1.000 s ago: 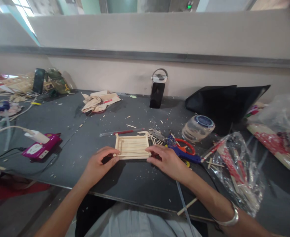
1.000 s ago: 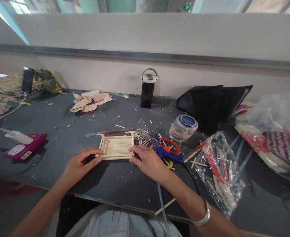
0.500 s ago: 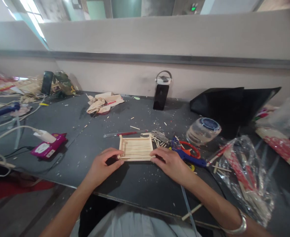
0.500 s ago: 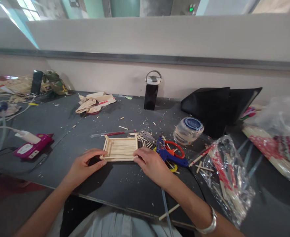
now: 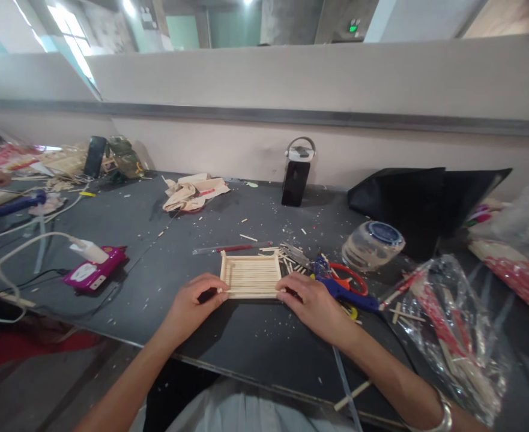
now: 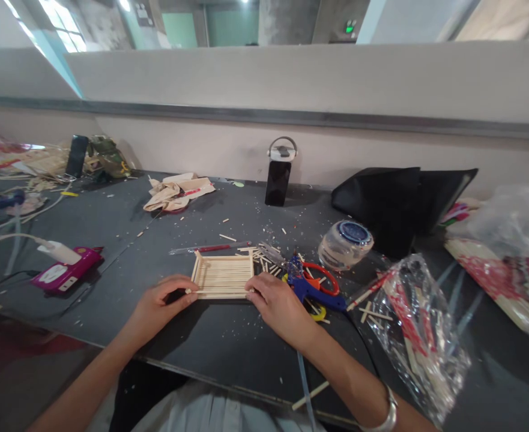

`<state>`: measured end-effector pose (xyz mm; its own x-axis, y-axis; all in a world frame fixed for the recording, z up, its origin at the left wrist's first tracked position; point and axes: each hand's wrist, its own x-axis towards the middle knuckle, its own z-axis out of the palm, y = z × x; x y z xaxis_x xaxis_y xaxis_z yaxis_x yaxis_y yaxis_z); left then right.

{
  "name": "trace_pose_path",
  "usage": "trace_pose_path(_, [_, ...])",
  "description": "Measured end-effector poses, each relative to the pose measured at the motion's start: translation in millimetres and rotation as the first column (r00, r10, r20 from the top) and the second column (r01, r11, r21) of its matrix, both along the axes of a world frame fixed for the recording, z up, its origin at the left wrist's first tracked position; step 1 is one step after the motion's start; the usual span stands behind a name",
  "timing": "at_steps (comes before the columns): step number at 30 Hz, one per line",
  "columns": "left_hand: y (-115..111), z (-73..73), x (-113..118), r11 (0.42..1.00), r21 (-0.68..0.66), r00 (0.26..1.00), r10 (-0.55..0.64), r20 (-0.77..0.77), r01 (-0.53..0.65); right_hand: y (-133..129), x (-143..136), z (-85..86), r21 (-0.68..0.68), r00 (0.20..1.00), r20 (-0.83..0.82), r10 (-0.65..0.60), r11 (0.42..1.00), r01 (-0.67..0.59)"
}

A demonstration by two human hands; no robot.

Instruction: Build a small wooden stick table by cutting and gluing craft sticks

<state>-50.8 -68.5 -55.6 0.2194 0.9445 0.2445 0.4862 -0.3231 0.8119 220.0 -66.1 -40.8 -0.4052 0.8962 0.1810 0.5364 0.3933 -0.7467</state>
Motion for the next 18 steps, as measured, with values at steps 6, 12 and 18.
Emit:
trace_pose_path(6, [-3, 7.3, -1, 0.997, -0.079, 0.999, 0.023, 0.049, -0.019, 1, 2, 10.9, -0.165, 0.993, -0.1, -0.059, 0.985, 0.042])
trace_pose_path(12, [2, 68.8, 2, 0.942, -0.331, 0.906, 0.091, 0.414, 0.056, 18, 13, 69.7, -0.361, 0.946, -0.311, -0.094, 0.932, -0.026])
trace_pose_path(18, [21, 125.6, 9, 0.935, -0.345, 0.846, 0.116, 0.52, 0.083, 38, 20, 125.0, -0.444, 0.85, -0.481, -0.214, 0.896, -0.026])
